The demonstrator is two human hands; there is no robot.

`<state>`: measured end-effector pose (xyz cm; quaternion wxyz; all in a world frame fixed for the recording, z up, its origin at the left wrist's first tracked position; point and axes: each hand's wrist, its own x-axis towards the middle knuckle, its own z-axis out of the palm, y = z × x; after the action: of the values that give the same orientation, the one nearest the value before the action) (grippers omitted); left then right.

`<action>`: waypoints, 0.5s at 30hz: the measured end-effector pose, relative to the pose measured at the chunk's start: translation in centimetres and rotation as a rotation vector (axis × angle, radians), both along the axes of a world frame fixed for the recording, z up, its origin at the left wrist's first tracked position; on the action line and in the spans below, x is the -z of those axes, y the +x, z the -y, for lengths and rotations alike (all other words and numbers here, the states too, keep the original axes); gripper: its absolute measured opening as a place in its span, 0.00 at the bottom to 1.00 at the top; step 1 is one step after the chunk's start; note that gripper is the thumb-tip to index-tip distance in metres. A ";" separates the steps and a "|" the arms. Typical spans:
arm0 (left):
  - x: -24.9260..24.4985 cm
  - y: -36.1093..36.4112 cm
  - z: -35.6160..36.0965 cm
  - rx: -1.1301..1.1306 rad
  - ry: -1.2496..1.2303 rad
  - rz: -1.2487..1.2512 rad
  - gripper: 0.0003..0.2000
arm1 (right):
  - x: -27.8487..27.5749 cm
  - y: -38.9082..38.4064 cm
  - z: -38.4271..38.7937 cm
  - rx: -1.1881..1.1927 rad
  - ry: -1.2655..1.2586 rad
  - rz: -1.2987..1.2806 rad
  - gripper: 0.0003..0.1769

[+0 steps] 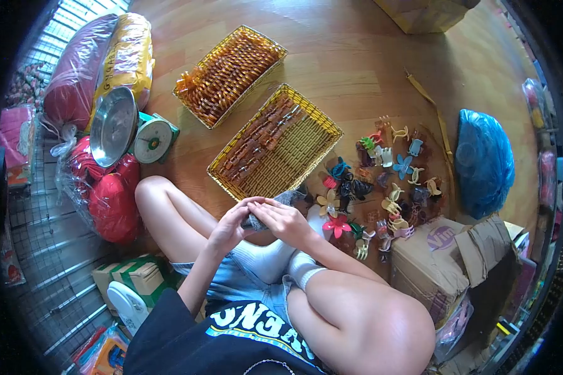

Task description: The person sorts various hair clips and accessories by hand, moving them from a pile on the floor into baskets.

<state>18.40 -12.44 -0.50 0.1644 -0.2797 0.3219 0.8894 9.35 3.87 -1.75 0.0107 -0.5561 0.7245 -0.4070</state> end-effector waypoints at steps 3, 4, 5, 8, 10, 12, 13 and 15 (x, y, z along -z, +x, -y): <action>0.6 -0.1 -0.1 -0.126 0.043 0.012 0.17 | -0.3 0.0 0.1 0.000 0.044 -0.008 0.28; 0.8 -0.3 0.1 -0.112 0.067 -0.005 0.17 | -0.2 0.0 0.2 -0.009 0.042 -0.008 0.28; 1.0 -0.3 0.3 -0.120 0.065 -0.004 0.17 | 0.2 0.1 0.1 -0.004 0.037 0.092 0.25; 0.3 -0.8 1.2 -0.124 0.261 0.045 0.21 | 1.4 0.4 0.3 -0.011 -0.001 0.234 0.20; 0.0 -0.7 1.5 -0.101 0.233 0.050 0.22 | 1.1 0.6 0.5 -0.020 -0.036 0.280 0.18; -0.4 -0.6 1.5 -0.057 0.219 0.013 0.25 | 0.3 0.9 0.4 -0.022 -0.032 0.561 0.15; -0.4 -0.5 1.5 -0.058 0.220 0.013 0.25 | -0.1 0.7 0.3 -0.023 -0.030 0.562 0.15; -0.1 -0.2 1.3 -0.030 0.301 0.027 0.26 | -0.8 0.1 0.1 0.016 -0.142 0.373 0.13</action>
<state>18.21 -13.76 -0.41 0.1957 -0.2686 0.1786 0.9261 9.48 3.82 -1.00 0.1022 -0.4646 0.6839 -0.5531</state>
